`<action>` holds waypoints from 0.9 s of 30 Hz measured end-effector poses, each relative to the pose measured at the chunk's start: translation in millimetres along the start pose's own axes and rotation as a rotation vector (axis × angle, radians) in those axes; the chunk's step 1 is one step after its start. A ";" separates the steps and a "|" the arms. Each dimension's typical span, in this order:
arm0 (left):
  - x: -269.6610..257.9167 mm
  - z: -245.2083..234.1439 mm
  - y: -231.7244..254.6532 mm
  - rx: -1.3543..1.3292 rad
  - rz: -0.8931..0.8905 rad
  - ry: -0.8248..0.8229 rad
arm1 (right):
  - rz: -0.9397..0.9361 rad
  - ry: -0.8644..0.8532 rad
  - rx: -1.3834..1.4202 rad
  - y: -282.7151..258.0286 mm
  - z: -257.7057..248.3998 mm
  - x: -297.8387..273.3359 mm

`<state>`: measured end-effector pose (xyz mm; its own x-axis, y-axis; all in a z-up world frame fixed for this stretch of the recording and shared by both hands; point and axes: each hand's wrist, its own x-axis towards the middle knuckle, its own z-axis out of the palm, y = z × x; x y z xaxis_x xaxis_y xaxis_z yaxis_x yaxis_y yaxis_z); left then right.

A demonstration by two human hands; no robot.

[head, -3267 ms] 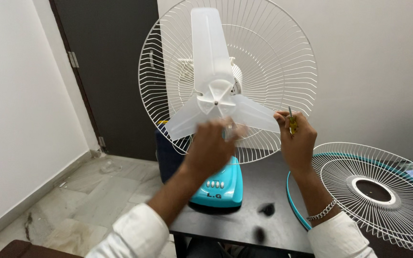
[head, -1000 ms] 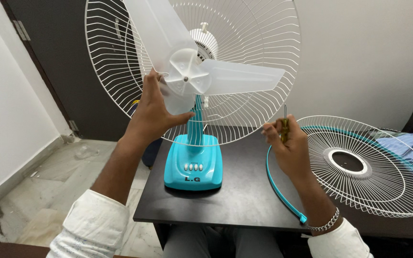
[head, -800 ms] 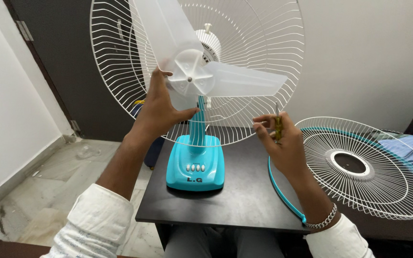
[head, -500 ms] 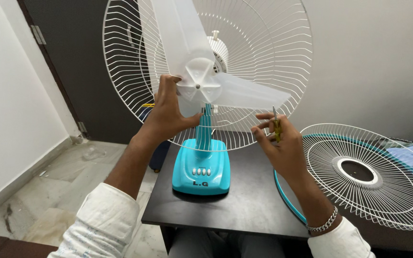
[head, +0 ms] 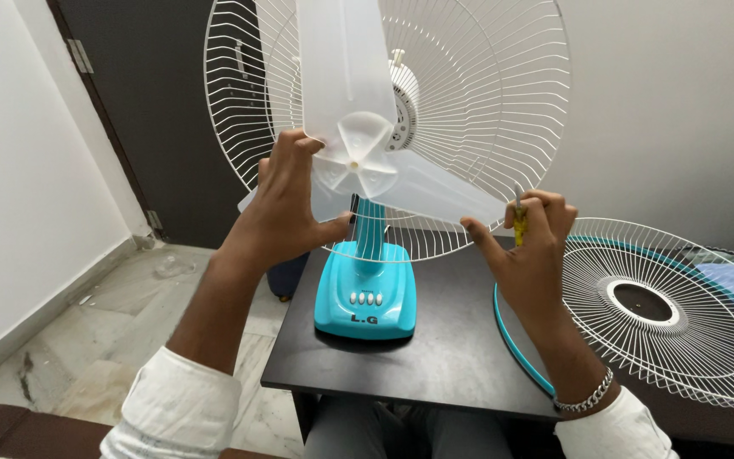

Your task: The person uses a screwdriver to remove a plastic ring from a fan cage and then detaches the fan blade from the motor hub. The removed parts are placed on the table.

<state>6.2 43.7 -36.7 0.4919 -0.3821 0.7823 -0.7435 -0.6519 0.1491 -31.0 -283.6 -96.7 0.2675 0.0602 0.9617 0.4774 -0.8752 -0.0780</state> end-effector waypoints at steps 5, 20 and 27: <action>-7.0 -7.9 26.6 0.076 0.180 0.011 | -0.007 -0.049 -0.070 -6.8 -17.8 -0.9; -8.3 71.8 128.3 -0.157 0.332 -0.081 | 0.057 -0.171 -0.268 6.6 -99.5 -68.9; 0.9 128.6 164.0 -0.272 0.387 -0.004 | -0.032 -0.190 -0.449 35.3 -149.4 -90.3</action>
<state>-57.0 -147.8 -89.4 0.1566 -0.5657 0.8096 -0.9639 -0.2662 0.0005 -163.3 -391.6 -147.0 0.4271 0.1401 0.8933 0.0905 -0.9896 0.1119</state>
